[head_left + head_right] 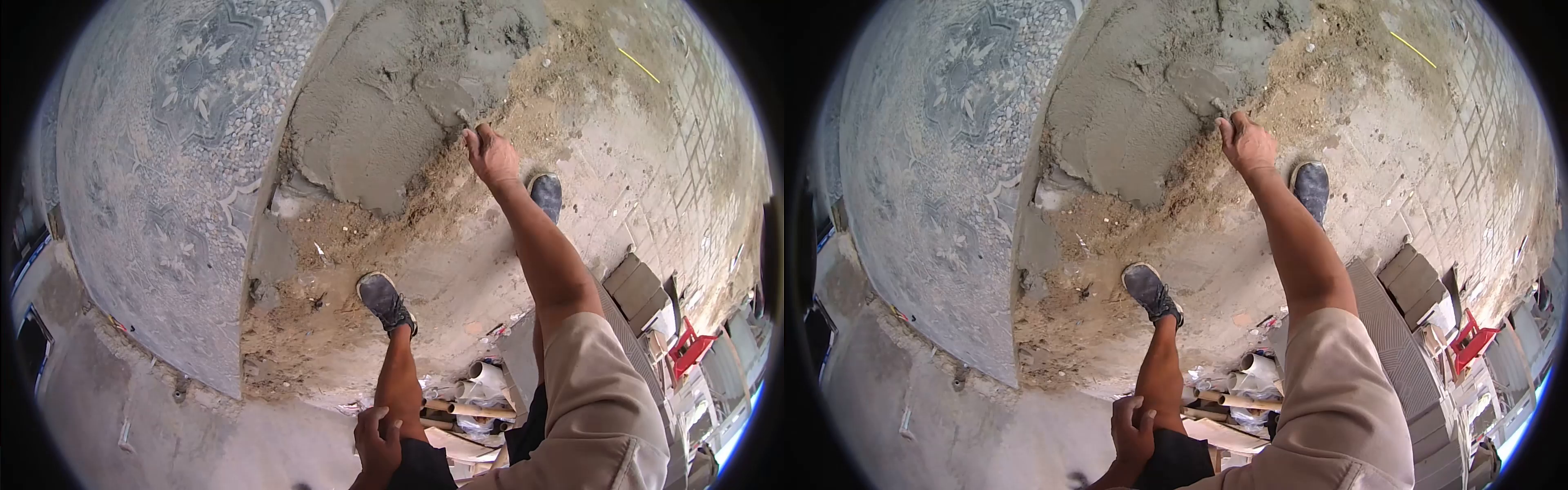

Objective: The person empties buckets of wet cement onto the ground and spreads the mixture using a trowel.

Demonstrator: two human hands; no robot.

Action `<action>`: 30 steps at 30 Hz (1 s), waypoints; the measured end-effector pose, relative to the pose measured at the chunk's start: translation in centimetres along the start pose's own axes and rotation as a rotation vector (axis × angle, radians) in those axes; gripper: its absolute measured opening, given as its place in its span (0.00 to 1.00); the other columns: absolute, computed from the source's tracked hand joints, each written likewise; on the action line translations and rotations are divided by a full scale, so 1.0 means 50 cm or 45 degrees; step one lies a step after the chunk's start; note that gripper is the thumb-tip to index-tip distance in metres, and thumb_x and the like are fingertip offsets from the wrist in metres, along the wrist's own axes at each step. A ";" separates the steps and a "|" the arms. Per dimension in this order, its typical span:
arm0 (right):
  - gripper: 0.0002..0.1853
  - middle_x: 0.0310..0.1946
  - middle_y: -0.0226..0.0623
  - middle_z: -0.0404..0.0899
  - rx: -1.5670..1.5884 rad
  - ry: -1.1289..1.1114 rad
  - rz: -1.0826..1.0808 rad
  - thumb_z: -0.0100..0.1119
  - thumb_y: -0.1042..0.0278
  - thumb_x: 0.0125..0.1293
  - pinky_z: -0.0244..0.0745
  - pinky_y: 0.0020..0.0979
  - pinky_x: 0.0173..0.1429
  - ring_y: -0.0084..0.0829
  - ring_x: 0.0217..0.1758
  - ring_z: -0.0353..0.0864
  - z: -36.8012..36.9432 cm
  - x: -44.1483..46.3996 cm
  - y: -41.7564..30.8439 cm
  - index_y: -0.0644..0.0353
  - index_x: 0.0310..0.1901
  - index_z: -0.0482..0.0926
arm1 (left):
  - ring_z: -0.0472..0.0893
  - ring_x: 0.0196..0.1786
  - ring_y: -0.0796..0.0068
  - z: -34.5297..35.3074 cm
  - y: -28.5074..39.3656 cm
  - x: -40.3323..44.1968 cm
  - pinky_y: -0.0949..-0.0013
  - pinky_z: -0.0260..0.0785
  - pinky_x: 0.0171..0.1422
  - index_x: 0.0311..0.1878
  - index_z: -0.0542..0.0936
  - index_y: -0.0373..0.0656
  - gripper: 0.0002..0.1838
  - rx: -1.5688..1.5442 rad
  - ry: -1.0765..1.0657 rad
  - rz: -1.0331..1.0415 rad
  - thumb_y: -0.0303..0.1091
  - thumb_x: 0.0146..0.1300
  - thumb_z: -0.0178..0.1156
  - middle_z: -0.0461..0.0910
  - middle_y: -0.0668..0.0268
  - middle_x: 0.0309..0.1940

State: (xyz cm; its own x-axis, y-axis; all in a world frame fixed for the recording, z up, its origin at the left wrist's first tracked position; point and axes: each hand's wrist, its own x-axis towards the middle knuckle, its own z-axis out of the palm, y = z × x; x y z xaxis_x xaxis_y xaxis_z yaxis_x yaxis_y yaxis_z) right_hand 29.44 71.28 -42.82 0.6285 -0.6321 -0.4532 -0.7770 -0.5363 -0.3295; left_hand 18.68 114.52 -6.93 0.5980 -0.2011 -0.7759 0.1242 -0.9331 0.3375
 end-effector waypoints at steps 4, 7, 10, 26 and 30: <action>0.26 0.30 0.47 0.81 0.710 0.178 0.604 0.43 0.39 0.79 0.78 0.49 0.38 0.46 0.32 0.83 0.025 0.156 0.111 0.57 0.39 0.74 | 0.81 0.53 0.49 0.001 0.015 0.004 0.52 0.73 0.60 0.50 0.79 0.38 0.17 -0.030 0.018 -0.016 0.30 0.59 0.69 0.81 0.53 0.47; 0.27 0.22 0.36 0.72 2.226 0.106 0.904 0.38 0.39 0.81 0.74 0.42 0.32 0.34 0.26 0.73 -0.067 0.243 0.088 0.56 0.37 0.70 | 0.80 0.50 0.53 -0.003 0.030 0.016 0.56 0.74 0.59 0.52 0.77 0.38 0.18 -0.008 0.014 0.016 0.25 0.59 0.68 0.78 0.53 0.47; 0.25 0.20 0.29 0.66 2.291 -0.131 0.794 0.36 0.41 0.82 0.70 0.36 0.27 0.28 0.21 0.66 -0.139 0.300 -0.003 0.55 0.36 0.68 | 0.80 0.49 0.54 -0.001 0.078 0.026 0.57 0.74 0.57 0.52 0.77 0.38 0.18 -0.059 0.072 -0.025 0.24 0.58 0.68 0.78 0.53 0.47; 0.28 0.17 0.35 0.69 1.624 -0.241 0.616 0.40 0.42 0.81 0.65 0.39 0.21 0.32 0.17 0.69 -0.344 0.566 -0.033 0.57 0.29 0.69 | 0.80 0.47 0.57 -0.002 0.171 0.056 0.57 0.74 0.55 0.52 0.77 0.38 0.20 0.044 0.110 -0.105 0.22 0.56 0.69 0.78 0.55 0.45; 0.28 0.16 0.34 0.68 1.182 -0.416 0.316 0.43 0.40 0.80 0.64 0.38 0.19 0.31 0.16 0.70 -0.300 0.480 -0.105 0.60 0.37 0.73 | 0.80 0.47 0.55 0.003 0.173 0.058 0.57 0.74 0.55 0.52 0.77 0.38 0.20 0.024 0.098 -0.112 0.22 0.56 0.70 0.79 0.54 0.46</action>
State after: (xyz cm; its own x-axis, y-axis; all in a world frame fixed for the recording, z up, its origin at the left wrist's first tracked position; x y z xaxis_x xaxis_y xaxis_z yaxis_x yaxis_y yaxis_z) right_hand 49.10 50.54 -39.54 0.5138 -0.4079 -0.7548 -0.6916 0.3237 -0.6457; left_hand 21.36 105.80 -6.37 0.6445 -0.0950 -0.7587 0.1646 -0.9518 0.2590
